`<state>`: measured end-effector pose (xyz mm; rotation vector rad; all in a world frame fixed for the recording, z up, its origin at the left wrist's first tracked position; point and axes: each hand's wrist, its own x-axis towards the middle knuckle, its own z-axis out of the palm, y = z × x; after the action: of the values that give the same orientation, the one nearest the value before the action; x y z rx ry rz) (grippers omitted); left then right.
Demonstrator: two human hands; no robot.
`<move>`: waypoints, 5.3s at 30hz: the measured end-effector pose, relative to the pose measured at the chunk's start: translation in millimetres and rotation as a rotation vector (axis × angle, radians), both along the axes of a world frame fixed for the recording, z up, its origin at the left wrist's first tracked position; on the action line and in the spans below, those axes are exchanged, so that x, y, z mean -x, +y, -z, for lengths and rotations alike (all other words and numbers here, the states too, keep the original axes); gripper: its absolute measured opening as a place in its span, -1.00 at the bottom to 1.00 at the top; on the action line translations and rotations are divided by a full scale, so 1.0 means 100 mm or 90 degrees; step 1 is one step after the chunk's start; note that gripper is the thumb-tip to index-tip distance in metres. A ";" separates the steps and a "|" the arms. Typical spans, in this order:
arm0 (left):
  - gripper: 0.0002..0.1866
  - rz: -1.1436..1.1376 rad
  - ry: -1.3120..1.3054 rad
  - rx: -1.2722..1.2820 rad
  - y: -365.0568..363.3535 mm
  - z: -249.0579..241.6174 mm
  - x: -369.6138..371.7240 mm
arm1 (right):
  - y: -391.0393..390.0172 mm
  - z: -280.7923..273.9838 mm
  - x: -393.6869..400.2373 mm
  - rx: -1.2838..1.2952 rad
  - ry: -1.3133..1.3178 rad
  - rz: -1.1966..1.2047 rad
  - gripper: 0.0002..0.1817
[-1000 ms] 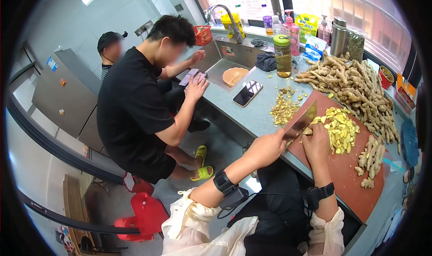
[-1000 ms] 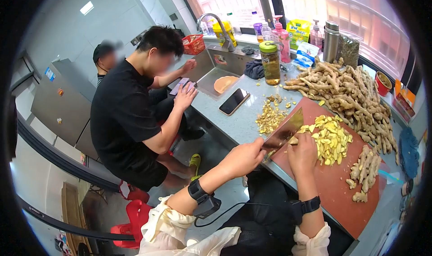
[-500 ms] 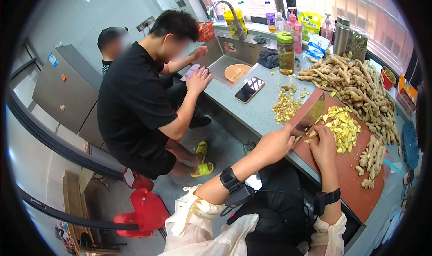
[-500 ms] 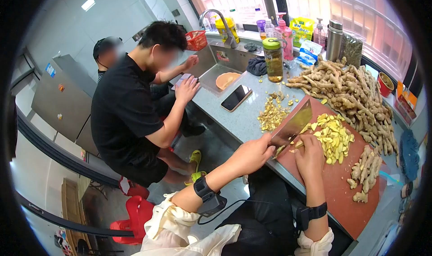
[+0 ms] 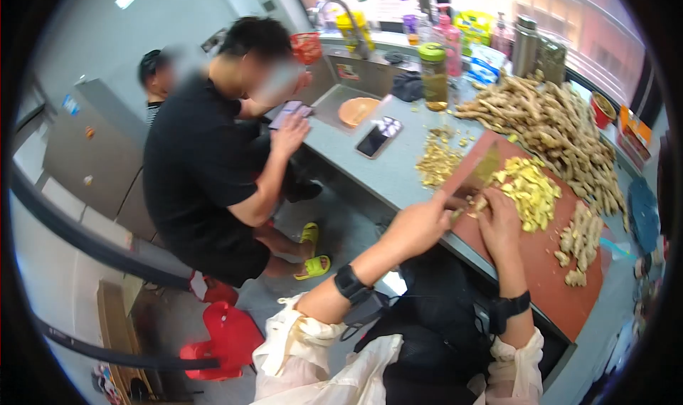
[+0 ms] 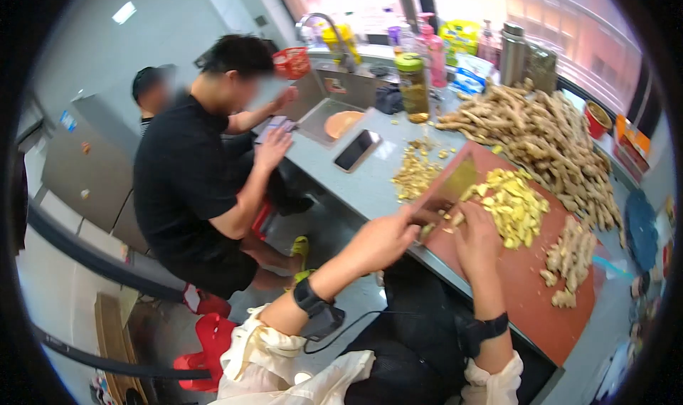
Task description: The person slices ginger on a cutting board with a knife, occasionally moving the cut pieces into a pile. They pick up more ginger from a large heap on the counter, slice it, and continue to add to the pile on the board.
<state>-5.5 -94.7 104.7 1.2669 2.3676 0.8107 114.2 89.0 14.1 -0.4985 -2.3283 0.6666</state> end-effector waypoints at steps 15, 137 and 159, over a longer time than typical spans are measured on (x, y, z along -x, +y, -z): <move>-0.71 0.007 0.000 0.057 0.04 0.07 -0.04 | -0.07 0.14 -0.19 -0.033 0.019 0.041 -0.43; -0.73 0.084 0.156 0.131 0.33 0.26 -0.08 | -0.12 0.07 -0.17 -0.053 0.045 0.035 -0.64; -0.74 0.074 0.188 0.094 0.16 0.22 -0.02 | -0.10 0.12 -0.22 -0.041 0.020 0.028 -0.52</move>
<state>-3.6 -78.2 82.4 1.5320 2.4929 0.4296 136.4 78.6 2.1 -0.5044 -2.2951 0.5738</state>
